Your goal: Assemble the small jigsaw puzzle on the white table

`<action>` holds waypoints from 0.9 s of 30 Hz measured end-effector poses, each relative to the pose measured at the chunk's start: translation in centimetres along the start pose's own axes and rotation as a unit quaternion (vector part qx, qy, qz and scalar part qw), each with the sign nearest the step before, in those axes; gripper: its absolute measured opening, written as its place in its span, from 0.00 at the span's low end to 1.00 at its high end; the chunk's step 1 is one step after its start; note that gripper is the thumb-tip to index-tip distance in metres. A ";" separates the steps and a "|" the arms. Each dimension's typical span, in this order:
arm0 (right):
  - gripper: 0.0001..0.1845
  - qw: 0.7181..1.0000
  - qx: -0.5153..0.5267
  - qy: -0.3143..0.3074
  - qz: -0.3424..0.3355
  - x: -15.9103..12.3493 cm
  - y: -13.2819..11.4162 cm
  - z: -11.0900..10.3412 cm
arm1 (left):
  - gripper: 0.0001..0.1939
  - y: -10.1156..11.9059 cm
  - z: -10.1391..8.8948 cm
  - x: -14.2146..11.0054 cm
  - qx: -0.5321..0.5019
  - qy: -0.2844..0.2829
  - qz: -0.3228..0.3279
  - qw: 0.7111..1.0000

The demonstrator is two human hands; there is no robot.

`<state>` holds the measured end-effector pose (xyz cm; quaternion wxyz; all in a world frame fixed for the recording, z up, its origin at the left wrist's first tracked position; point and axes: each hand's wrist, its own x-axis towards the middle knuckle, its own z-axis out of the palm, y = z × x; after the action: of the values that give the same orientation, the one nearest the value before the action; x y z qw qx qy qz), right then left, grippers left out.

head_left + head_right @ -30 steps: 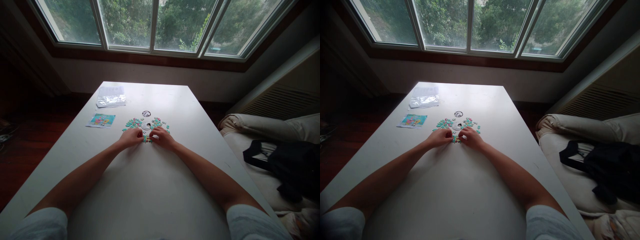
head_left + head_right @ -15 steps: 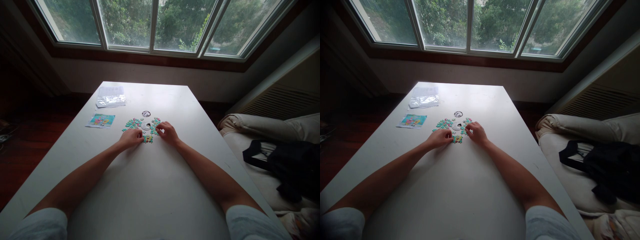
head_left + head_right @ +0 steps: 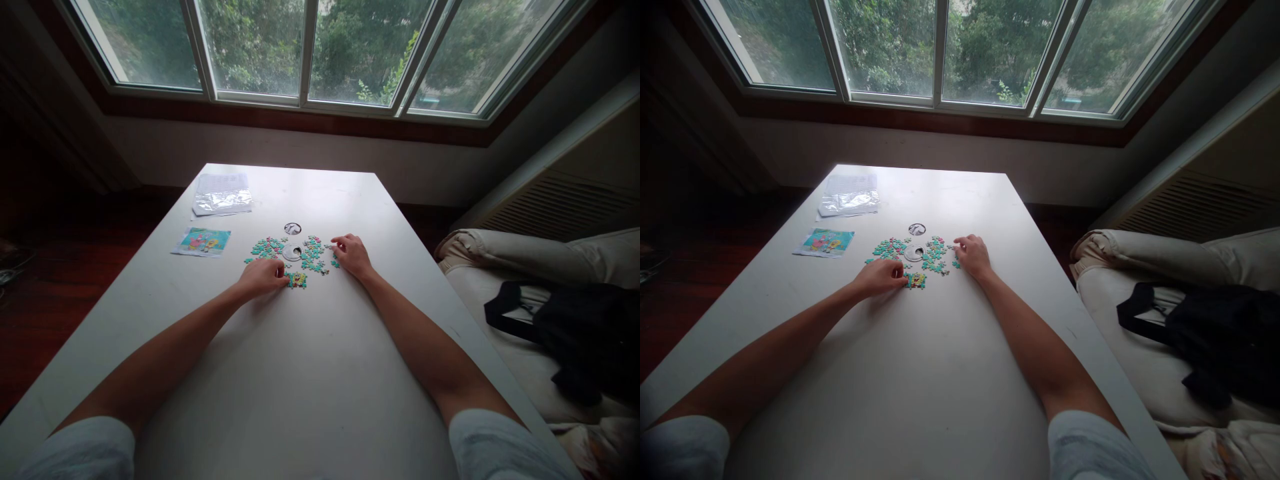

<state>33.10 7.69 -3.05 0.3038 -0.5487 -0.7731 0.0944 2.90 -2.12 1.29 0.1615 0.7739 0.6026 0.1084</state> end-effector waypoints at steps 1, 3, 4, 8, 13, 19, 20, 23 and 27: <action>0.13 1.000 -0.005 -0.002 -0.006 -0.1 -0.2 0.1 | 0.11 0.1 0.0 0.0 -0.002 0.000 0.001 1.000; 0.12 1.000 -0.015 -0.002 -0.010 -0.2 -0.5 0.2 | 0.11 0.5 -0.1 -0.2 -0.009 0.009 0.002 1.000; 0.11 1.000 -0.018 -0.002 -0.010 -0.3 -0.7 0.2 | 0.12 0.8 -0.1 -0.2 -0.018 0.021 0.005 1.000; 0.07 1.000 -0.023 -0.002 0.005 -0.4 -1.2 0.3 | 0.12 1.7 -0.4 -0.5 -0.072 0.081 0.028 0.994; 0.06 0.999 -0.034 0.006 0.025 -0.6 -2.1 0.5 | 0.13 1.9 0.0 -0.4 -0.082 0.108 0.019 0.991; 0.07 0.998 -0.045 0.007 0.039 -0.5 -2.4 0.7 | 0.15 1.6 0.8 0.0 -0.071 0.126 0.024 0.989; 0.07 0.998 -0.047 0.008 0.041 -0.5 -2.4 0.7 | 0.15 1.5 0.9 0.0 -0.069 0.126 0.029 0.989; 0.06 0.998 -0.050 0.007 0.047 -0.3 -2.3 0.8 | 0.15 1.3 1.0 0.1 -0.062 0.129 0.038 0.989; 0.05 0.998 -0.050 -0.001 0.045 -0.2 -2.2 0.7 | 0.14 1.0 1.1 0.2 -0.055 0.135 0.048 0.988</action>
<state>30.99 6.77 -2.65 0.2705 -0.5970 -0.7520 0.0696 4.26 -2.34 0.66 0.1156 0.7699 0.5743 0.2530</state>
